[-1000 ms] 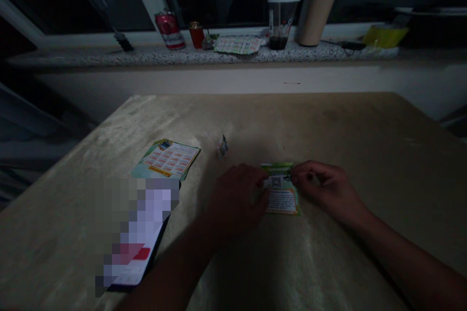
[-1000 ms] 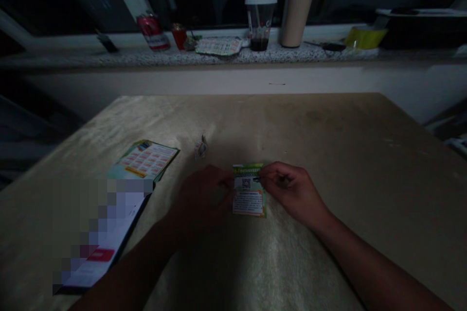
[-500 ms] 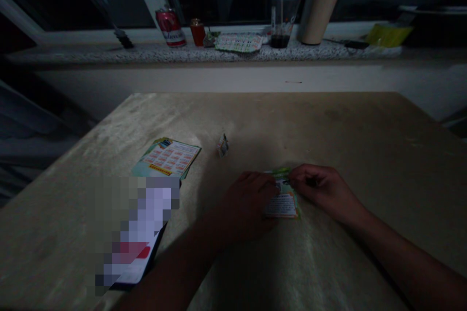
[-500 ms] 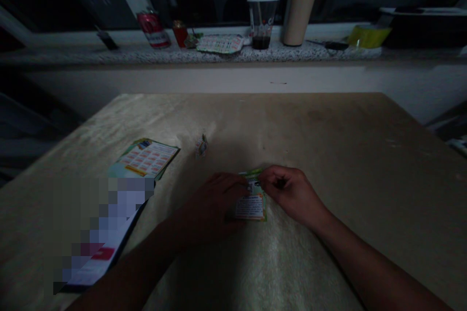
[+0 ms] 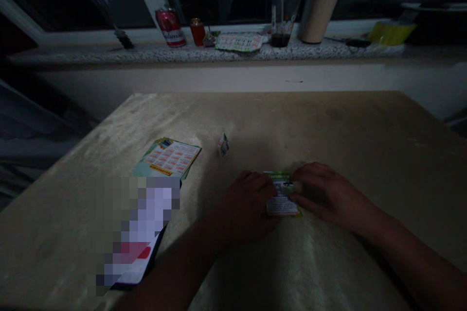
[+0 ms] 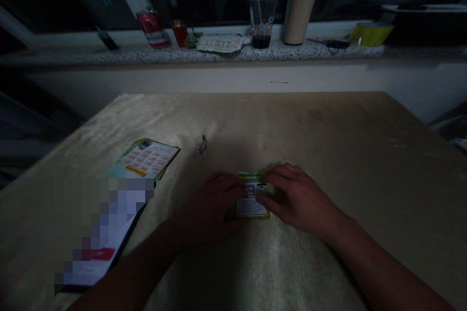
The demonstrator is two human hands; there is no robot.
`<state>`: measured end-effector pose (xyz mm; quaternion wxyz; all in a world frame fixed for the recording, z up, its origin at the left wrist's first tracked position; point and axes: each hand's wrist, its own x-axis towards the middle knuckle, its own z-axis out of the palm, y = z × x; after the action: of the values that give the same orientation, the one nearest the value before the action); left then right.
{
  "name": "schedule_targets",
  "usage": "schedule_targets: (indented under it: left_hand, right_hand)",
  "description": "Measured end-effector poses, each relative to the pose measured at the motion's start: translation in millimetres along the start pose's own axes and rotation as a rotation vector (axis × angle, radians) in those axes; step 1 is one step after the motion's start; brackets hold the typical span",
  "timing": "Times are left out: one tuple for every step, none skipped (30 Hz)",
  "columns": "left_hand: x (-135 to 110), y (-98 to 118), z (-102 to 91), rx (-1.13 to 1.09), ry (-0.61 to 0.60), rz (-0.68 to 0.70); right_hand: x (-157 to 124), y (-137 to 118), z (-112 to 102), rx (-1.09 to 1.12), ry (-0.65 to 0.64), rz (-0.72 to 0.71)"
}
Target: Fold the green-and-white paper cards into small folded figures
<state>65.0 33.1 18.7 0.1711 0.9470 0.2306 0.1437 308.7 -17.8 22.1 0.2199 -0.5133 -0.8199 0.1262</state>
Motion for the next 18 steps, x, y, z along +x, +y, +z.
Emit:
schedule_targets:
  left_hand:
    - [0.0,0.2,0.0,0.002,-0.004,-0.003]
    - [0.0,0.3,0.0,0.005,-0.009,-0.005]
    - [0.1,0.4,-0.1,0.006,-0.014,-0.006]
    - [0.2,0.5,-0.2,0.007,-0.019,-0.007]
    - [0.3,0.5,-0.3,0.008,-0.025,-0.008]
    - [0.4,0.4,-0.4,0.008,-0.029,-0.010]
    - [0.4,0.4,-0.4,0.009,-0.032,-0.012]
    - [0.4,0.3,-0.3,0.009,-0.034,-0.013]
    - [0.4,0.3,-0.1,0.009,-0.033,-0.014]
    - [0.3,0.2,0.1,0.007,-0.030,-0.014]
    - [0.2,0.3,0.4,0.006,-0.026,-0.013]
    - [0.1,0.3,0.7,0.004,-0.023,-0.014]
    - [0.0,0.4,1.0,0.001,-0.022,-0.014]
    - [0.0,0.4,1.1,-0.001,-0.021,-0.016]
    - [-0.1,0.4,1.2,-0.002,-0.019,-0.016]
    - [-0.3,0.2,1.1,-0.004,-0.016,-0.015]
    - [-0.5,-0.1,0.9,-0.006,-0.014,-0.011]
    - [-0.9,-0.6,0.6,-0.009,-0.015,-0.004]
  right_hand:
    - [-1.0,-1.1,-1.6,0.007,-0.023,-0.022]
    - [-2.1,-2.2,-2.9,0.015,-0.053,-0.044]
    - [-3.1,-3.2,-3.8,0.020,-0.084,-0.063]
    - [-4.0,-4.1,-4.2,0.020,-0.109,-0.077]
    - [-4.9,-4.8,-4.3,0.012,-0.128,-0.085]
    - [-5.6,-5.2,-4.0,-0.001,-0.142,-0.087]
    - [-6.2,-5.5,-3.6,-0.019,-0.149,-0.086]
    - [-6.6,-5.6,-3.1,-0.037,-0.154,-0.083]
    - [-6.9,-5.5,-2.5,-0.053,-0.162,-0.083]
    - [-7.1,-5.3,-2.0,-0.065,-0.171,-0.087]
    - [-7.1,-5.2,-1.5,-0.075,-0.180,-0.093]
    - [-7.0,-5.1,-1.2,-0.082,-0.187,-0.098]
    - [-6.9,-5.1,-1.1,-0.088,-0.191,-0.101]
    - [-6.7,-5.3,-1.0,-0.092,-0.193,-0.102]
    - [-6.4,-5.6,-1.1,-0.094,-0.194,-0.103]
    - [-6.2,-6.0,-1.4,-0.096,-0.195,-0.102]
    - [-5.9,-6.4,-1.7,-0.095,-0.195,-0.102]
    - [-5.7,-6.8,-2.2,-0.093,-0.193,-0.103]
